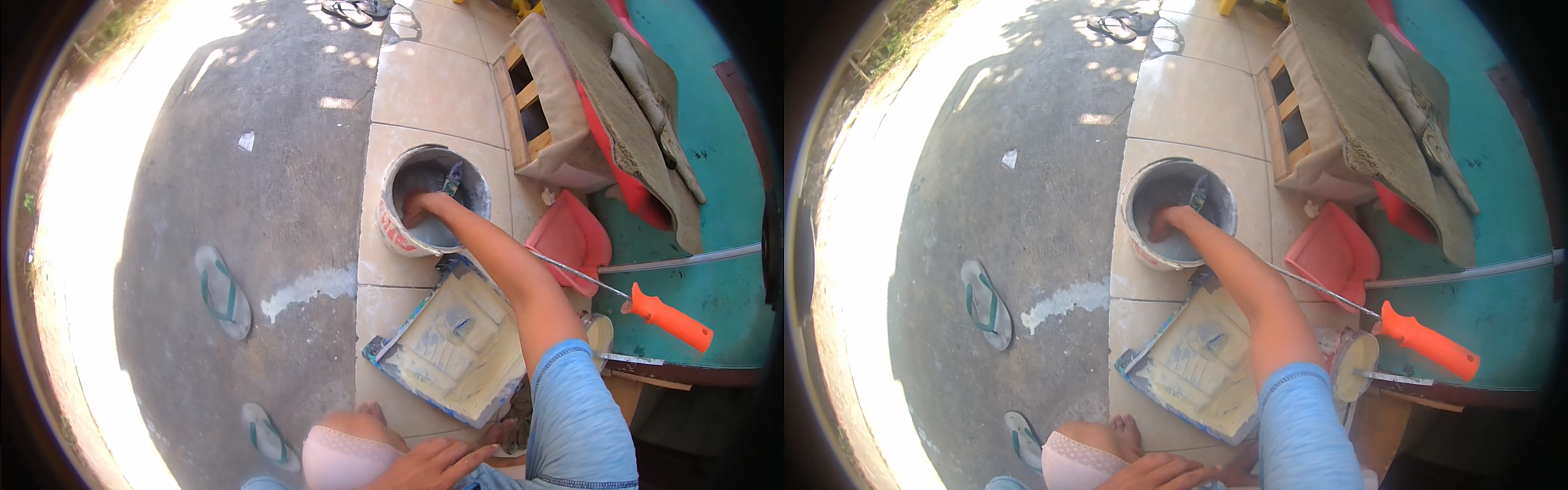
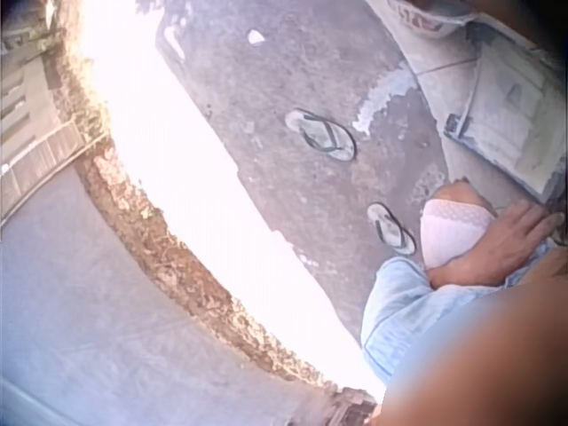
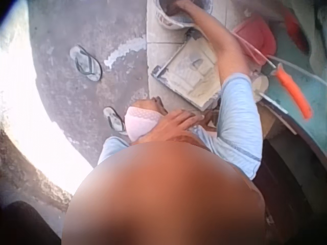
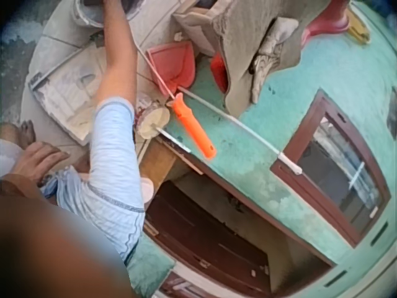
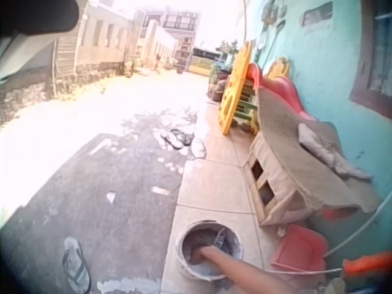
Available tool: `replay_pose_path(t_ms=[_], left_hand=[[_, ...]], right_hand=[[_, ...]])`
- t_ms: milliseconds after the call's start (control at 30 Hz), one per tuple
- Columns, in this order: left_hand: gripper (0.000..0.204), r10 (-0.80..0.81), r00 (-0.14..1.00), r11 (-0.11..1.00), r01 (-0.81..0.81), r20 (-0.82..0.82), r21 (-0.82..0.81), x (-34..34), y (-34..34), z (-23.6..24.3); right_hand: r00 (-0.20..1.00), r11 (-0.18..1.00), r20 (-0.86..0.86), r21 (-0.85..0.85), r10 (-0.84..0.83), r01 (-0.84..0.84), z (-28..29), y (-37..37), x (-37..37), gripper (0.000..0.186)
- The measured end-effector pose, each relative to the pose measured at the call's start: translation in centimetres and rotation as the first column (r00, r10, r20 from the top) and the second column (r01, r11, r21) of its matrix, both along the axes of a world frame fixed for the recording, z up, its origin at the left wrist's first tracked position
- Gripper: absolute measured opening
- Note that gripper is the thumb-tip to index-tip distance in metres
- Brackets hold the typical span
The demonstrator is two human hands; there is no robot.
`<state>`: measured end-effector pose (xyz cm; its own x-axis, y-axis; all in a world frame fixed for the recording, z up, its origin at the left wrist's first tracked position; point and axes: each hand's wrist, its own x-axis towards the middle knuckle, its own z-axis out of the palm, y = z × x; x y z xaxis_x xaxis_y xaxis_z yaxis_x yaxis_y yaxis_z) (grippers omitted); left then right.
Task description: The person sits on a tiled floor and stirs a bucket of yellow paint with a stick. They then pick up a paint tray and pour paint from the bucket into the tray using the stick to guide the flow. The person also handles a rag and a paint roller during the preparation.
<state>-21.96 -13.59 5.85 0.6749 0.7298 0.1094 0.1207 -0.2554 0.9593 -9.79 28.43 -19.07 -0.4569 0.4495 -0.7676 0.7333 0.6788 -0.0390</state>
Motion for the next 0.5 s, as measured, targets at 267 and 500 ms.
replay_pose_path(t_ms=[267, 500], left_hand=[[0.067, 0.007, 1.000, 1.000, -0.007, -0.009, 0.012, 0.1, 0.2, 0.1], [0.068, 0.014, 0.999, 0.999, -0.015, -0.030, -0.046, 0.3, -0.4, 0.0]], right_hand=[[0.984, 0.993, -0.179, 0.114, 0.004, 0.017, -2.3, 0.3, 0.6, 0.035], [0.932, 0.977, -0.295, -0.099, -0.211, 0.190, -2.9, 1.3, 1.1, 0.041]])
